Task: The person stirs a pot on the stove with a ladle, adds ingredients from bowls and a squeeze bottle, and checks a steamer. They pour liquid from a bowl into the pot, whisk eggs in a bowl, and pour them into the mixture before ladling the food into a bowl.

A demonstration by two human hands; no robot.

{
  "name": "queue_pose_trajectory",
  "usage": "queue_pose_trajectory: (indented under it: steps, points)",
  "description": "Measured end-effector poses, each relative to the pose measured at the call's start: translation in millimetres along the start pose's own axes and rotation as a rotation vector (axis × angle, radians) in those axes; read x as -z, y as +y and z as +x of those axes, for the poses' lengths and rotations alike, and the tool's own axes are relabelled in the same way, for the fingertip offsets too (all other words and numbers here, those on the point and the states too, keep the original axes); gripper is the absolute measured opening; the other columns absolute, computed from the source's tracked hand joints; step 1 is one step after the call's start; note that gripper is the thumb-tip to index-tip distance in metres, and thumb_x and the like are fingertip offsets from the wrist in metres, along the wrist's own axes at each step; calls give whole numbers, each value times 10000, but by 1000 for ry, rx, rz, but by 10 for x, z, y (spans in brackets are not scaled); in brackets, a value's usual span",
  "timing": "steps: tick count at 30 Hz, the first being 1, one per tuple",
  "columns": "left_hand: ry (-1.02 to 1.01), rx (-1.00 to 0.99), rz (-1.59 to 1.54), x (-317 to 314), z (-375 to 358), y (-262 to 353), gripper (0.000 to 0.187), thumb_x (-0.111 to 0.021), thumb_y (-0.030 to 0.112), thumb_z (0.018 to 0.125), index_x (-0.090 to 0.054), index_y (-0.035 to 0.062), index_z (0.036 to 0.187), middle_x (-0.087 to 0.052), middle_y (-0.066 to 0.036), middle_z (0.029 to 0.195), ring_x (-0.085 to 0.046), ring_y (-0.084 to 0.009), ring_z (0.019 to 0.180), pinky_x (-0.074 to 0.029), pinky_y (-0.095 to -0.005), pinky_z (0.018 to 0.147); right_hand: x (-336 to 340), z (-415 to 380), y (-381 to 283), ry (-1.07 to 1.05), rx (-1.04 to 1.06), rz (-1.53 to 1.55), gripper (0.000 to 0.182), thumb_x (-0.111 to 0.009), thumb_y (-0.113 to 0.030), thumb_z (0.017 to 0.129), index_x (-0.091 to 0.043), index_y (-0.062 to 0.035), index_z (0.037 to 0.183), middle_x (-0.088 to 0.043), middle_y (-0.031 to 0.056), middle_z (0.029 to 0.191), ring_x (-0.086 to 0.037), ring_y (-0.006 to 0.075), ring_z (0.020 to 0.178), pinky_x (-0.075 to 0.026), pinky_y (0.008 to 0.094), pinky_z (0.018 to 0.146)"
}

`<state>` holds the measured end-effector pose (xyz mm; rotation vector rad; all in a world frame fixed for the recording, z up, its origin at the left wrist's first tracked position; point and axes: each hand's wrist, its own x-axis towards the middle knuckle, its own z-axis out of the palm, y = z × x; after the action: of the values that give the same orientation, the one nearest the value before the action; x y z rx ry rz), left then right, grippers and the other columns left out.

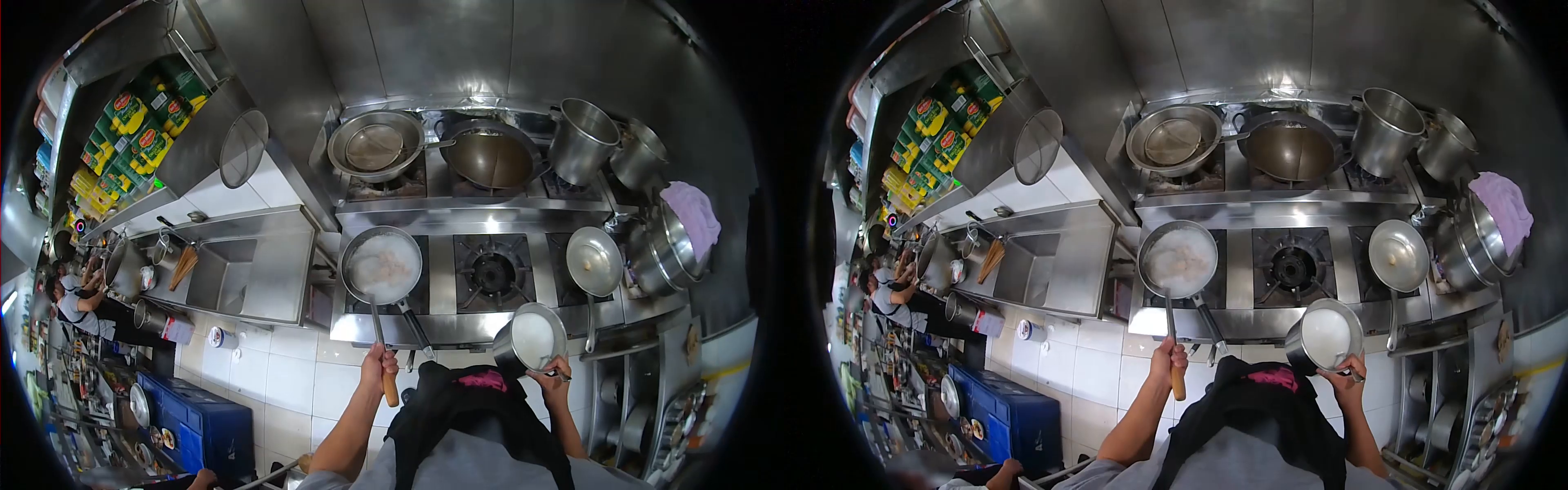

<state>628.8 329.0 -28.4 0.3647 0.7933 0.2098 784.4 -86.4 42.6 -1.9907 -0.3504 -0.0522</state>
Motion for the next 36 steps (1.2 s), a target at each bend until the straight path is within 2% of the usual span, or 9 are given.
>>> queue_pose_trajectory:
  steps: [6,9,12,18,22,26,32,34,36]
  points:
    - [-34,51,17,-99,-79,147,67,-510,214,1046,-464,165,1040,-465,-6,736,-401,-76,516,-363,-229,431,27,101,1,-5,-10,52,465,-915,-84,618,-465,-68,734,-557,95,896,-540,209,855,-442,352,800]
    - [178,-180,812,-244,-368,279,369,-514,190,1040,-464,141,1402,-433,25,662,-439,-77,505,-413,-249,439,35,103,111,-34,4,78,524,-948,-77,580,-451,-55,745,-547,154,1017,-587,296,935,-485,389,822]
    - [261,-1100,1731,340,-46,479,584,-535,143,991,-346,87,1541,-677,-265,786,-656,-438,640,-522,-521,584,24,67,53,-5,11,52,478,-918,-77,610,-461,-65,750,-546,100,937,-557,219,886,-453,358,816]
    - [304,-995,1687,387,409,767,549,-564,163,967,-438,80,1495,-672,-329,897,-648,-523,792,-522,-557,686,-47,-18,7,-28,-16,9,474,-914,-78,614,-459,-66,751,-540,98,946,-554,214,884,-451,348,816]
    - [207,-324,796,87,387,452,565,-525,195,1035,-338,169,1567,-475,-10,639,-465,-97,490,-411,-286,405,-105,-137,-26,12,50,43,520,-953,-81,568,-464,-55,743,-533,129,951,-568,283,899,-475,385,788]
    - [52,-141,480,94,328,313,582,-506,189,1043,-281,202,1580,-436,14,634,-423,-93,469,-387,-268,403,-101,-330,-80,12,-20,-39,505,-949,-85,574,-475,-58,743,-538,101,861,-552,253,877,-470,373,778]
    - [150,-855,1563,280,-132,422,539,-550,148,1002,-401,55,1511,-680,-316,991,-684,-458,769,-528,-495,679,109,-655,-351,121,-183,49,438,-899,-89,620,-483,-60,754,-529,64,861,-535,175,821,-440,314,755]
    - [275,-484,1674,-127,-562,661,510,-535,113,1002,-427,32,1494,-665,-318,1146,-690,-428,990,-539,-439,846,271,-777,-411,220,-175,84,439,-900,-116,620,-479,-73,735,-515,47,810,-512,168,778,-430,326,698]
    - [61,-1059,1618,746,-118,649,480,-504,75,1002,-456,8,1475,-615,-297,1311,-650,-351,1169,-495,-389,990,573,-971,-362,229,-231,-123,463,-911,-140,608,-465,-83,718,-494,29,781,-489,168,747,-416,340,669]
